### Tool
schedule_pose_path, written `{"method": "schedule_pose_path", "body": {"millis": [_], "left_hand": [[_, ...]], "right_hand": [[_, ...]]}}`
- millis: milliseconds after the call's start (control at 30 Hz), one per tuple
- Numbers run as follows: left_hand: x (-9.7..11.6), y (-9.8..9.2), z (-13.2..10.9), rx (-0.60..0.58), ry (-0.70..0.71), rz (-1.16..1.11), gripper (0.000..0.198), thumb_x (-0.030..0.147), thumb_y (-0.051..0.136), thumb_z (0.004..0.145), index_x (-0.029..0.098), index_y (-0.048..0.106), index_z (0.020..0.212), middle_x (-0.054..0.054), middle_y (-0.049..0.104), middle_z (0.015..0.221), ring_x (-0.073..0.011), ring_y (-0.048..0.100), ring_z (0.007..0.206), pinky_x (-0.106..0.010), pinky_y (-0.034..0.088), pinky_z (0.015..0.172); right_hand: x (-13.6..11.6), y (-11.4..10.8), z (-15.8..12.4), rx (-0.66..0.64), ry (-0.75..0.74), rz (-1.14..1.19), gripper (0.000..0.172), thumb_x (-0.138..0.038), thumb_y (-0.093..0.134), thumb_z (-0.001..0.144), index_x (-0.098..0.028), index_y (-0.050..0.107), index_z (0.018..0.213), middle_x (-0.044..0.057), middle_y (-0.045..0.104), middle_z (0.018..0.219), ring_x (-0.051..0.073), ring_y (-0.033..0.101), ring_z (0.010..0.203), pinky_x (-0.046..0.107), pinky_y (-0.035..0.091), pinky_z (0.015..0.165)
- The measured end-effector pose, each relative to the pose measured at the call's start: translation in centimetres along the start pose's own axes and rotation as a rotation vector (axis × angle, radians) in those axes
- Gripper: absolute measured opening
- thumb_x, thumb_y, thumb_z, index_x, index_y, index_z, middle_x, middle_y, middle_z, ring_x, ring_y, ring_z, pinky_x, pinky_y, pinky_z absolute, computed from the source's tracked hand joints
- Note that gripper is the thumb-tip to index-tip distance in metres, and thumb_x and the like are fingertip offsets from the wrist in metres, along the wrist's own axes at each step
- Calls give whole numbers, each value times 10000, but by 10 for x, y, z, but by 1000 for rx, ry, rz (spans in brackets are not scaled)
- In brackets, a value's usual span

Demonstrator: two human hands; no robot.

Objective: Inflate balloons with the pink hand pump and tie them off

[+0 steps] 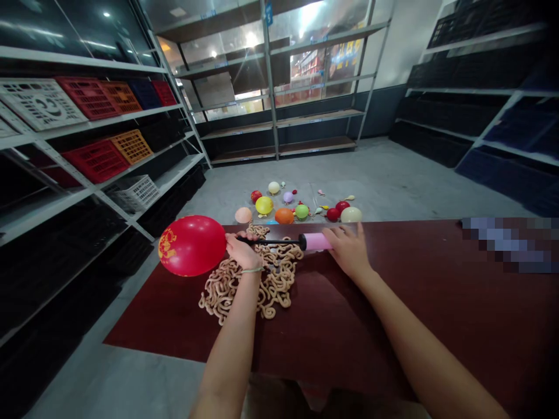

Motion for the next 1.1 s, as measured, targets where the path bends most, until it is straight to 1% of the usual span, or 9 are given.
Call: {"method": "schedule_pose_path", "body": {"millis": [167, 267, 367, 467, 567, 700, 800, 967, 1100], "left_hand": [[-8, -1, -5, 59, -39, 31, 171, 309, 407, 927, 234, 337, 791, 70, 365, 608, -81, 378, 437, -207, 347, 438], [-23, 4, -19, -8, -102, 55, 185, 333, 427, 923, 232, 350, 789, 68, 371, 608, -83, 389, 441, -206, 351, 436], [-41, 10, -34, -95, -165, 68, 201, 335, 429, 925, 226, 369, 767, 59, 390, 593, -93, 404, 433, -225, 370, 434], [-55, 15, -41, -182, -189, 54, 196, 310, 423, 930, 225, 381, 758, 50, 413, 591, -102, 424, 436, -245, 391, 449], [-59, 20, -38, -219, -179, 45, 202, 302, 401, 941, 227, 385, 754, 46, 420, 583, -107, 432, 440, -258, 400, 464], [-51, 19, -22, -163, -161, 21, 217, 323, 396, 948, 228, 365, 756, 51, 409, 578, -108, 433, 443, -260, 399, 476], [-37, 13, -7, -88, -131, -1, 208, 322, 380, 954, 229, 349, 770, 54, 390, 587, -105, 419, 452, -246, 381, 468], [-23, 4, -2, 58, -103, -11, 163, 253, 368, 933, 229, 345, 773, 54, 372, 597, -99, 376, 441, -225, 337, 432], [-33, 11, -26, 9, -121, 1, 183, 306, 396, 939, 232, 357, 776, 60, 376, 592, -98, 380, 427, -225, 340, 428]], "right_hand": [[-26, -14, -2, -64, -27, -22, 450, -213, 576, 819, -223, 578, 1269, 107, 662, 1027, 268, 519, 930, 419, 295, 916], [-47, -22, -4, -102, -82, 27, 534, -232, 581, 822, -228, 515, 1351, 111, 654, 1043, 256, 527, 903, 365, 293, 766], [-55, -19, -7, -128, -126, 64, 551, -255, 565, 849, -246, 474, 1392, 96, 652, 1078, 242, 533, 891, 352, 276, 727], [-44, -10, -6, -117, -133, 66, 525, -278, 572, 859, -233, 487, 1375, 92, 650, 1104, 246, 535, 919, 359, 280, 752], [-19, 1, -5, -85, -79, 32, 463, -277, 588, 845, -219, 540, 1302, 94, 656, 1099, 255, 532, 946, 370, 283, 802], [16, 10, -4, -17, 29, -16, 375, -223, 586, 807, -197, 598, 1182, 99, 665, 1093, 263, 527, 987, 393, 275, 917], [26, 10, -3, 19, 78, -39, 379, -185, 572, 787, -190, 608, 1164, 108, 666, 1100, 272, 518, 1012, 421, 255, 963], [-8, -8, -2, 9, 75, -17, 398, -180, 556, 796, -238, 599, 1188, 93, 661, 1071, 283, 495, 1003, 459, 229, 930], [-45, -22, -4, 1, 104, 42, 409, -170, 555, 813, -250, 577, 1213, 93, 658, 1072, 273, 490, 983, 441, 235, 903]]}}
Point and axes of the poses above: each hand's wrist, its own z-axis towards the middle knuckle, its own y-axis out of the palm, x = y × z, the point moved 3 cm from there along z, towards the middle knuckle
